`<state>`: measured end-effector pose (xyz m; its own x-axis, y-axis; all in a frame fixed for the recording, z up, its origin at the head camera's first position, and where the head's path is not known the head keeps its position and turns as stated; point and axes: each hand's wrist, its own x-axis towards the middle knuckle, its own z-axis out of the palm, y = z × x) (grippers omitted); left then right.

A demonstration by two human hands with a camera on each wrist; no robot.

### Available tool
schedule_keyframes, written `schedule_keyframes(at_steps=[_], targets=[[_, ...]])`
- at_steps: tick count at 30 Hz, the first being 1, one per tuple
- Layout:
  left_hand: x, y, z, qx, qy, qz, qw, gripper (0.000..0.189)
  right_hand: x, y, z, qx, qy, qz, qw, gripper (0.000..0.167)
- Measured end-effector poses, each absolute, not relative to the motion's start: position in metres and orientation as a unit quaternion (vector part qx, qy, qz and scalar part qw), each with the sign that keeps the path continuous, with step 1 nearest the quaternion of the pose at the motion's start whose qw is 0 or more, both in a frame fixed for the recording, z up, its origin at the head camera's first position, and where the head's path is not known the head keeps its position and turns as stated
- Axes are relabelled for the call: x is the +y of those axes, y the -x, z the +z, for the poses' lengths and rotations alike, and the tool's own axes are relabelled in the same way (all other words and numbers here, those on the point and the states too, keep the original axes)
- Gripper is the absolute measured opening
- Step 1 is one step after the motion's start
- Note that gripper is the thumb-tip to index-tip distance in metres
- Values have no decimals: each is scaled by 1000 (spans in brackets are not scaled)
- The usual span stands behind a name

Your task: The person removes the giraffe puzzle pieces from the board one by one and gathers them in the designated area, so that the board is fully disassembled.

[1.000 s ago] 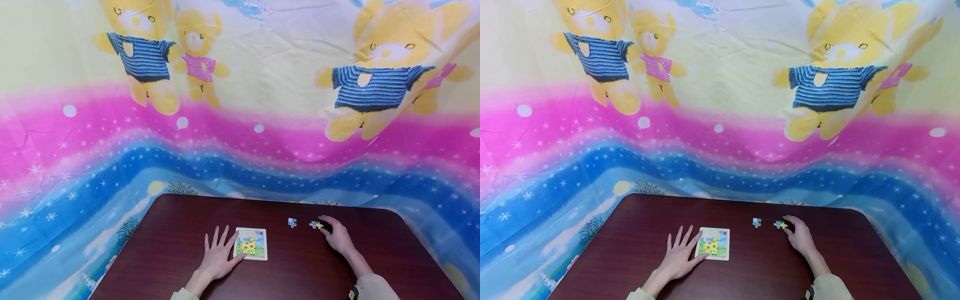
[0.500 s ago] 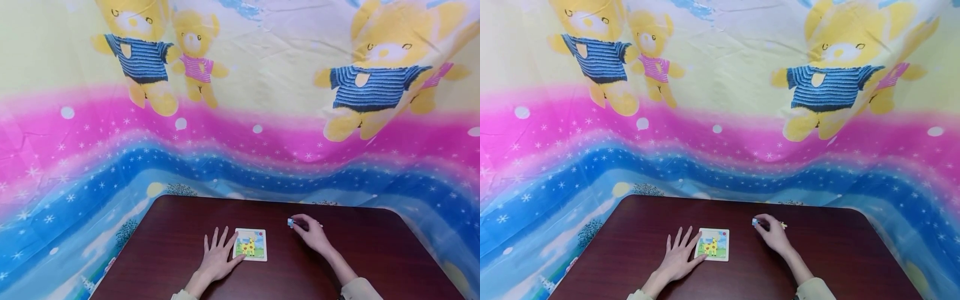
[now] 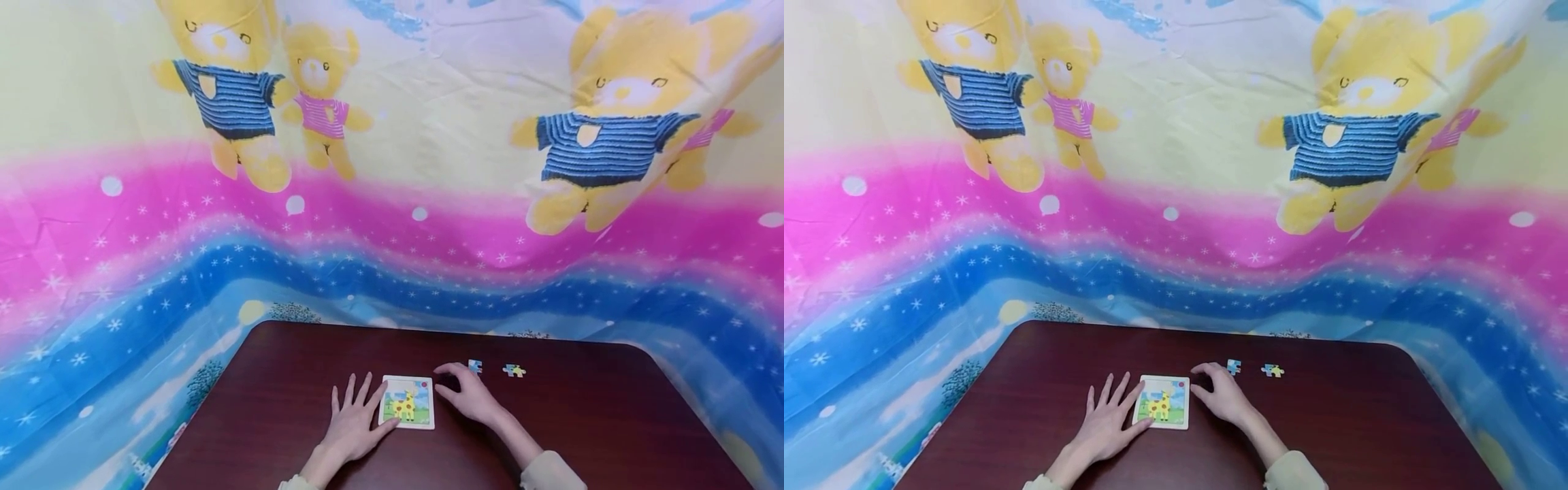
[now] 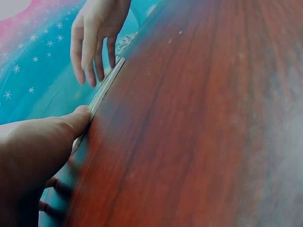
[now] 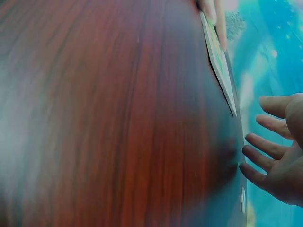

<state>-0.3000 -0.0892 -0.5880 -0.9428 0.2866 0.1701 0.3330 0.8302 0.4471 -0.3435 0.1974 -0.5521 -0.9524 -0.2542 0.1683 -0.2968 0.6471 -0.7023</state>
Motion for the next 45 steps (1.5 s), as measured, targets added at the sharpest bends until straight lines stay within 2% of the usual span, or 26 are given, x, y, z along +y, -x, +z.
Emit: schedule_keyframes(at_steps=[8,19,23,39,45], targets=[[-87,300,-578,-967,156,-199,36,84,179,343,-556,-911,-184,367,22,25],[-85,304,-573,-964,173,-197,36,82,172,347,-564,-902,-227,365,51,25],[-85,306,-573,-964,183,-192,38,78,171,347,-567,-899,-226,371,54,28],[-82,302,-577,-969,197,-146,42,78,157,345,-581,-893,-208,389,88,19],[-82,298,-576,-968,203,-145,37,77,153,342,-583,-894,-189,399,72,11]])
